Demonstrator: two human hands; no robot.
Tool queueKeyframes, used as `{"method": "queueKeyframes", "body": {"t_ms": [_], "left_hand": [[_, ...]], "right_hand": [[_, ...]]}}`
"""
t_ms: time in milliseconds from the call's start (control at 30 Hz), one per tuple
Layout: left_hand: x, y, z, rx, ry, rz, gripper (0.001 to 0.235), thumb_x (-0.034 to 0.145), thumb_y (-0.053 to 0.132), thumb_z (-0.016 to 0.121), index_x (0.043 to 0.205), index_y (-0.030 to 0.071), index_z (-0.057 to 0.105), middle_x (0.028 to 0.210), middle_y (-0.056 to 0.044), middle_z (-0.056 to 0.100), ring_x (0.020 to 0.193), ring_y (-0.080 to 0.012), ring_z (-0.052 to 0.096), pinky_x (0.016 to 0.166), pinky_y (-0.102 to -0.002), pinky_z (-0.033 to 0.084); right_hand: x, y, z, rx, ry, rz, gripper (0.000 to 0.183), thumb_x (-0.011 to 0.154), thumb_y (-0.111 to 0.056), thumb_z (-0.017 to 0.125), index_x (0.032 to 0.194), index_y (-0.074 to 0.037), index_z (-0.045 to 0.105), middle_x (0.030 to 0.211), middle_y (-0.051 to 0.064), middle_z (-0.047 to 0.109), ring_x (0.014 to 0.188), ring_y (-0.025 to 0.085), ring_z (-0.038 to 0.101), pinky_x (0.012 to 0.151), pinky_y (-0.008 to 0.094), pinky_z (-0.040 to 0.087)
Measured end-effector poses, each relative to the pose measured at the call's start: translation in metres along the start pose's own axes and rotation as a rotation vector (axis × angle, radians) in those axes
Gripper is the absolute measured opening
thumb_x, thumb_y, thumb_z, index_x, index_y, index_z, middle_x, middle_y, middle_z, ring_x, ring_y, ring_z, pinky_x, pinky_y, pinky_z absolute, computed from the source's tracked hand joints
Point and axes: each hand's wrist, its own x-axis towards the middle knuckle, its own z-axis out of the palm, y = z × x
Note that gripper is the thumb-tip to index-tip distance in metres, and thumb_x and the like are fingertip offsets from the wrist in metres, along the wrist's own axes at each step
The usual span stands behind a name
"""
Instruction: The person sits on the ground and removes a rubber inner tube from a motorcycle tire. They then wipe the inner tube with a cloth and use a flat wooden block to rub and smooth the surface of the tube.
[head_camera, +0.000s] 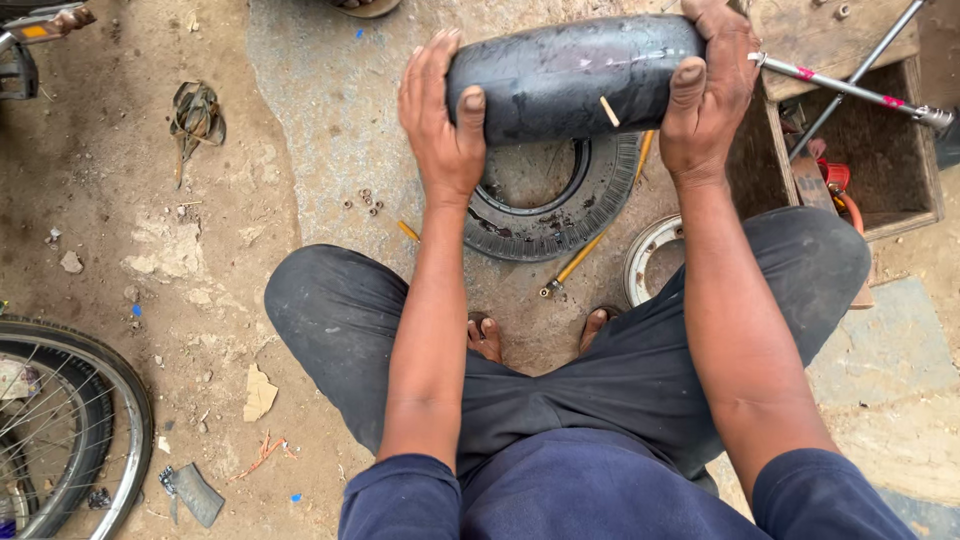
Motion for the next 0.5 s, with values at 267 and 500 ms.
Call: {"method": "queueKeyframes", "body": {"t_ms": [267,500], "left_hand": [[0.0,-0.013,0.018,0.118,0.098,0.022,0.061,0.108,0.061,0.036,0.113,0.01,0.069,0.115,-0.01,0.069,0.119,-0.0322,0.063,0.112,-0.045,0.042],[-0.001,-0.028,0.032,0.243,0.088,-0.107,0.05,0.108,0.053,0.044,0.091,0.01,0.062,0.089,-0.007,0.066,0.089,-0.0286,0.063,0.088,-0.042,0.047]], "right_hand": [[0.006,0.013,0.013,-0.027,0.065,-0.039,0.067,0.116,-0.058,0.028,0.115,-0.003,0.066,0.105,0.015,0.058,0.104,0.032,0.056,0.096,0.046,0.042],[0.0,0.034,0.03,-0.167,0.051,0.043,0.052,0.118,-0.046,0.037,0.095,-0.005,0.058,0.088,0.014,0.054,0.088,0.034,0.055,0.084,0.046,0.042]]}}
